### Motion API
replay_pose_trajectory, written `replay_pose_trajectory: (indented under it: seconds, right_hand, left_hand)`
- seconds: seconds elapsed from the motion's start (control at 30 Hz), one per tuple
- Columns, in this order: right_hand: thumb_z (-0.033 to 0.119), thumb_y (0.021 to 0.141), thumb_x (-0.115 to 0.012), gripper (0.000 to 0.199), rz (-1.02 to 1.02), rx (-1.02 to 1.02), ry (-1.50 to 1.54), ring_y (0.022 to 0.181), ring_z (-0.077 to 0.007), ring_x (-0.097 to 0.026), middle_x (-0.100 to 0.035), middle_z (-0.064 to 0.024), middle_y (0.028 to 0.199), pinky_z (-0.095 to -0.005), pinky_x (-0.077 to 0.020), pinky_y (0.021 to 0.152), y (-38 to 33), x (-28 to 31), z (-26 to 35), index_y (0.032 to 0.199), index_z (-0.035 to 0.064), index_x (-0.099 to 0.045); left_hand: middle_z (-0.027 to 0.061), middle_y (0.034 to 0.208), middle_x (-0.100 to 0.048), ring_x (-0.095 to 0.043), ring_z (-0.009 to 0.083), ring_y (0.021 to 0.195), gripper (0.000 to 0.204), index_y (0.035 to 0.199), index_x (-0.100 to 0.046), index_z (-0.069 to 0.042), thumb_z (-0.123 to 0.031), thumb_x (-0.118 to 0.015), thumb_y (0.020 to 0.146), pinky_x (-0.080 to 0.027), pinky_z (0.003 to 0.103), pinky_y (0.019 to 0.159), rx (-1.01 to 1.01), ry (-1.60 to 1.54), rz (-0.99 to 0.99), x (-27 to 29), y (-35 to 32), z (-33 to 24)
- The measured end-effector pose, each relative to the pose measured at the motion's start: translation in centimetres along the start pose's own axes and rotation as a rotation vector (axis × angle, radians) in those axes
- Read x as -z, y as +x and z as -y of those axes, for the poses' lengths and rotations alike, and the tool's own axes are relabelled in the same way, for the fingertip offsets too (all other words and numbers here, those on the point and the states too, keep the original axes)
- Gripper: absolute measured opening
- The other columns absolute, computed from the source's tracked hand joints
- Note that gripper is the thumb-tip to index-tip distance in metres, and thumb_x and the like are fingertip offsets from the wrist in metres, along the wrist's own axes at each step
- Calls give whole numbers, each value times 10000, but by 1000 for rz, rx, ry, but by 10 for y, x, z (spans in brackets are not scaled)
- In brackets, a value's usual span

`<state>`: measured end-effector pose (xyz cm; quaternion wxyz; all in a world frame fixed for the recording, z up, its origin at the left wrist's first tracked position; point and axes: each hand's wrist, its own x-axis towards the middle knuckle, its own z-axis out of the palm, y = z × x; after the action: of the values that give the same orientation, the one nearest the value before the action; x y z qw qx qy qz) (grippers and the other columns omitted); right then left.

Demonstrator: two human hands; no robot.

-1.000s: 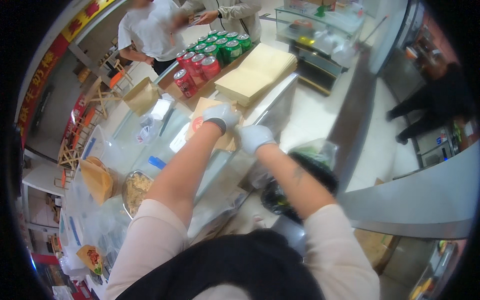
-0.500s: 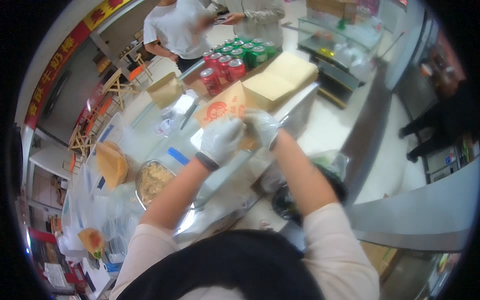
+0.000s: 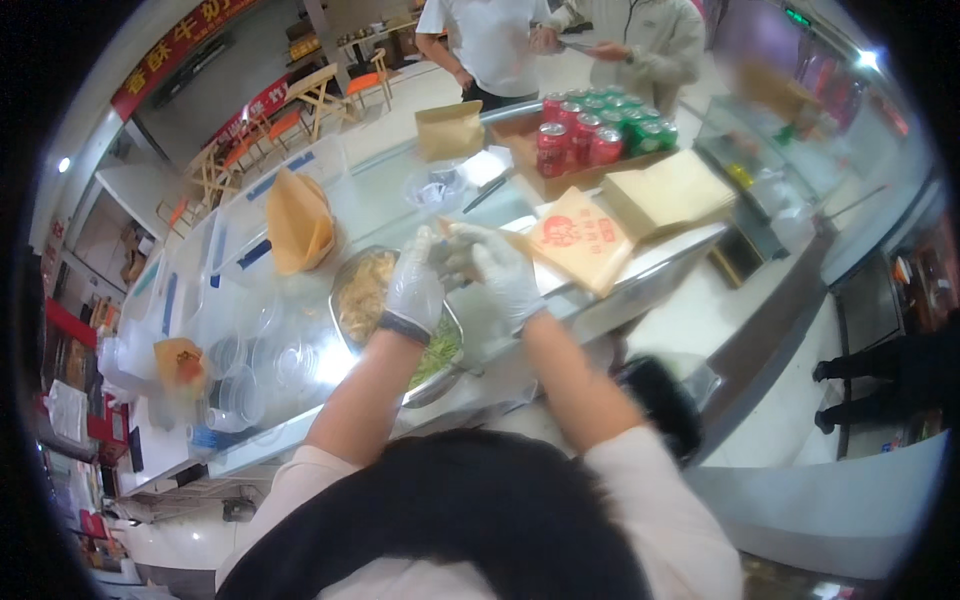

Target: The person prepares a wrap by spreading sauce on a flatbread, adding lettuce, shredded vegetables, and cooked meat. They then fold the wrap, place it into a paper bag, and hand it to a customer.

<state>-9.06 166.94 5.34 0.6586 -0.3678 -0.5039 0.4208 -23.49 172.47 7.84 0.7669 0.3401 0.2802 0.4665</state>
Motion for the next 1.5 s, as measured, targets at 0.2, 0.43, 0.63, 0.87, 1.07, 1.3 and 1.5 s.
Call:
replay_pose_trajectory:
  seconds: [0.2,0.43,0.63,0.87,1.07,1.3,1.5]
  right_hand:
    - [74,1024,-426,324,-126,-281,217,1054,-151,-629,-628,-76,1201,-312,-513,973,6,9,-17,1306,16,-574]
    - [61,1015,-417,336,-81,-145,-260,1114,-152,-611,-644,-88,1213,-296,-473,1014,-13,14,-47,1291,9,-600]
    - [59,1000,-489,266,-164,-329,-255,1085,-188,-604,-655,-104,1146,-316,-500,935,-23,-2,-21,1221,-19,-615]
    - [182,963,-605,404,24,139,-606,1161,-208,-571,-606,-102,1273,-349,-481,968,-7,0,-2,1328,20,-544]
    - [249,910,-674,538,93,265,-828,1252,-242,-548,-574,-105,1375,-376,-447,1046,-9,-33,28,1390,66,-512]
    - [252,921,-686,516,309,463,-1050,1243,-229,-576,-579,-87,1378,-346,-490,1007,1,-71,2,1390,114,-522]
    - [304,896,-658,492,186,418,-770,1221,-270,-576,-592,-108,1352,-396,-468,1003,18,-105,-23,1343,120,-564]
  left_hand:
    - [37,974,-626,-632,153,891,258,1120,-579,-90,-288,-651,972,-507,303,734,208,196,126,26,35,-1]
    - [22,717,-579,-495,114,492,168,967,-620,-52,-212,-641,920,-350,246,389,361,674,72,29,62,19]
    - [220,818,-625,-642,404,718,150,928,-542,-38,-171,-600,887,-517,476,658,-509,1305,272,-4,-10,0]
    - [181,940,-644,-661,373,856,127,959,-594,-69,-163,-615,876,-527,442,741,-583,1485,429,-12,-70,-19]
    - [141,1236,-573,-539,253,1191,472,1319,-476,-1,-368,-526,1027,-427,381,1037,-573,531,234,28,-57,-84]
    - [123,1370,-539,-525,254,1253,600,1376,-472,-65,-459,-639,956,-464,416,1042,-236,-177,441,4,-29,-116]
    - [132,1251,-611,-609,242,1153,477,1285,-540,-64,-364,-681,942,-519,404,981,-213,-181,316,12,-45,-101]
